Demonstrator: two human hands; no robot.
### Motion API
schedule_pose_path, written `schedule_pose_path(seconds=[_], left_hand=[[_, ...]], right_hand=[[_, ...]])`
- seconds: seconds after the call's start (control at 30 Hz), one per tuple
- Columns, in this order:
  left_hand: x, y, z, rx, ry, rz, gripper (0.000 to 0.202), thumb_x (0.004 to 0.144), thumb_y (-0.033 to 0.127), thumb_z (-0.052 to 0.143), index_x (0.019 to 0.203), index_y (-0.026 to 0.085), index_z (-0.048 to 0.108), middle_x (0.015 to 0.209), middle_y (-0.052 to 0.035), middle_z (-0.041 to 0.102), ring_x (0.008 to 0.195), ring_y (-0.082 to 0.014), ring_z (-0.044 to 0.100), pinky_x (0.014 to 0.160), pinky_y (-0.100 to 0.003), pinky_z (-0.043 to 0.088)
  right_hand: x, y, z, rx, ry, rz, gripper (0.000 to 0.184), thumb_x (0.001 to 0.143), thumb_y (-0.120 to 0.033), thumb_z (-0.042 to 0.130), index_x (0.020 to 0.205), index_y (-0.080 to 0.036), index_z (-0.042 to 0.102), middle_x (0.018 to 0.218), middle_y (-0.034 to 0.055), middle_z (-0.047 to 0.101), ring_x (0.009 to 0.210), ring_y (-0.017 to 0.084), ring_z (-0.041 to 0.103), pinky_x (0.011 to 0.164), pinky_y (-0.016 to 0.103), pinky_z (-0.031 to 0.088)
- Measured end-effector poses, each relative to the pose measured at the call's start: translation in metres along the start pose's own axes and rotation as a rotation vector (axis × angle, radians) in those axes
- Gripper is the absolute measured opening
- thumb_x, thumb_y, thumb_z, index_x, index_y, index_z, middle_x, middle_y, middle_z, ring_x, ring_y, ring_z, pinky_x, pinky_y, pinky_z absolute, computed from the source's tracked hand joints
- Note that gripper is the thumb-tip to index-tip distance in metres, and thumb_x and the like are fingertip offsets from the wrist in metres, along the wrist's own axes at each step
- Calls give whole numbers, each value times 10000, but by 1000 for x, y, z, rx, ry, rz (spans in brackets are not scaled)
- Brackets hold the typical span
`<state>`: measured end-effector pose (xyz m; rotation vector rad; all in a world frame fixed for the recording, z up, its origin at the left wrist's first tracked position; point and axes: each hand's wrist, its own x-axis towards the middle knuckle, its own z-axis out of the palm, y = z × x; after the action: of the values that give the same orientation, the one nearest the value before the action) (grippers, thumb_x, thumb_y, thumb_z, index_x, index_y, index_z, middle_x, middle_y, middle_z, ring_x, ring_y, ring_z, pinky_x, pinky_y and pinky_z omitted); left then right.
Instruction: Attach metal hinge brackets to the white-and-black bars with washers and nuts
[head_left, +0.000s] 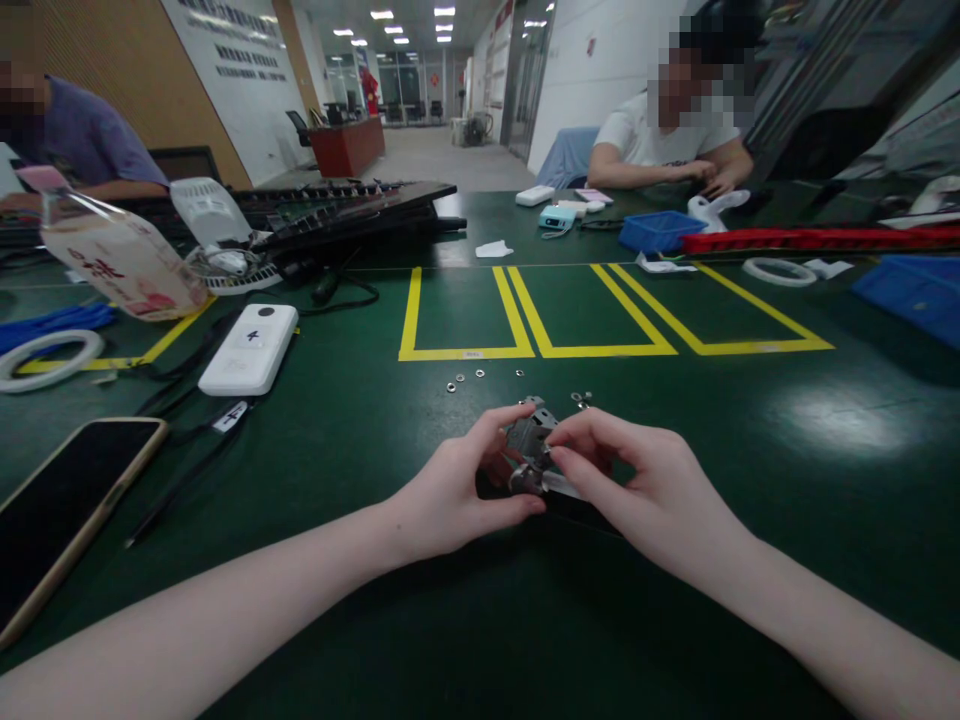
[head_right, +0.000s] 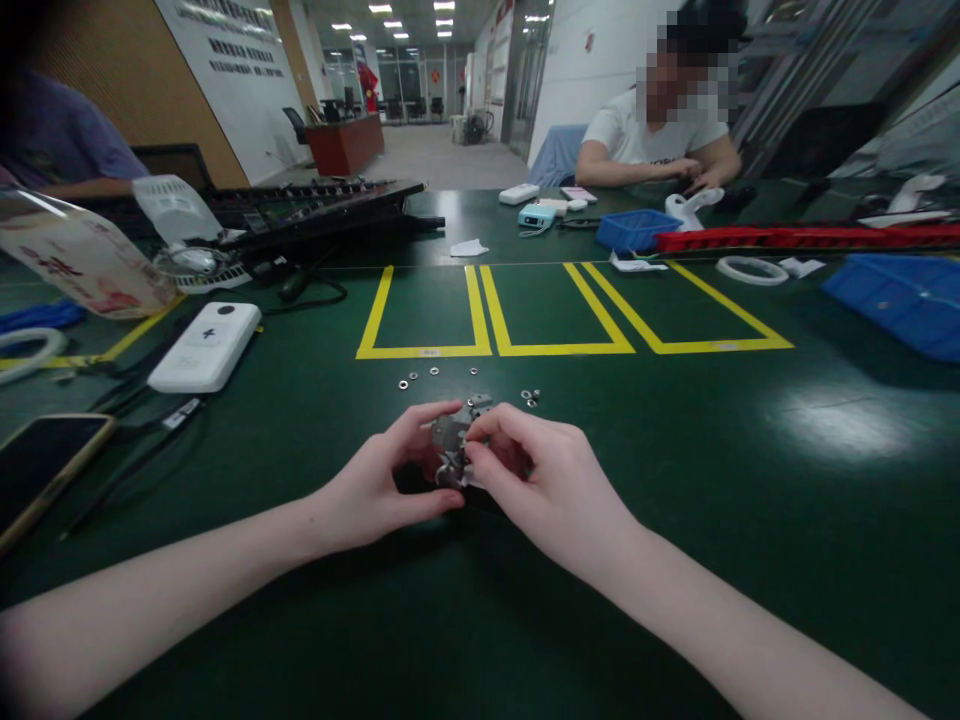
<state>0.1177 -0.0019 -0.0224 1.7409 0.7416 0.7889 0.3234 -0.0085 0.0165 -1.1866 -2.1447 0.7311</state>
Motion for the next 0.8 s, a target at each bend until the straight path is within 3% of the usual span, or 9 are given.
schedule_pose_path(seconds=[0.57,0.8], left_hand=[[0,-1,1,-13,2,6,731,815,179,705,1424,261,309,1059,-60,649,917,-221,657,815,-392,555],[0,-1,1,-12,2,9,726,817,177,699,1424,242,304,1027,-54,655,885,-206,653,787,-366,553]], right_hand=[[-1,5,-1,-18,-51,-71,129,970,-214,474,924,-155,580,777,7,595,617,91,543,526,182,429],[-1,8,0,-238,19,-265,111,938,-169,491,996,-158,585,900,35,614,740,120,590,599,207,458]])
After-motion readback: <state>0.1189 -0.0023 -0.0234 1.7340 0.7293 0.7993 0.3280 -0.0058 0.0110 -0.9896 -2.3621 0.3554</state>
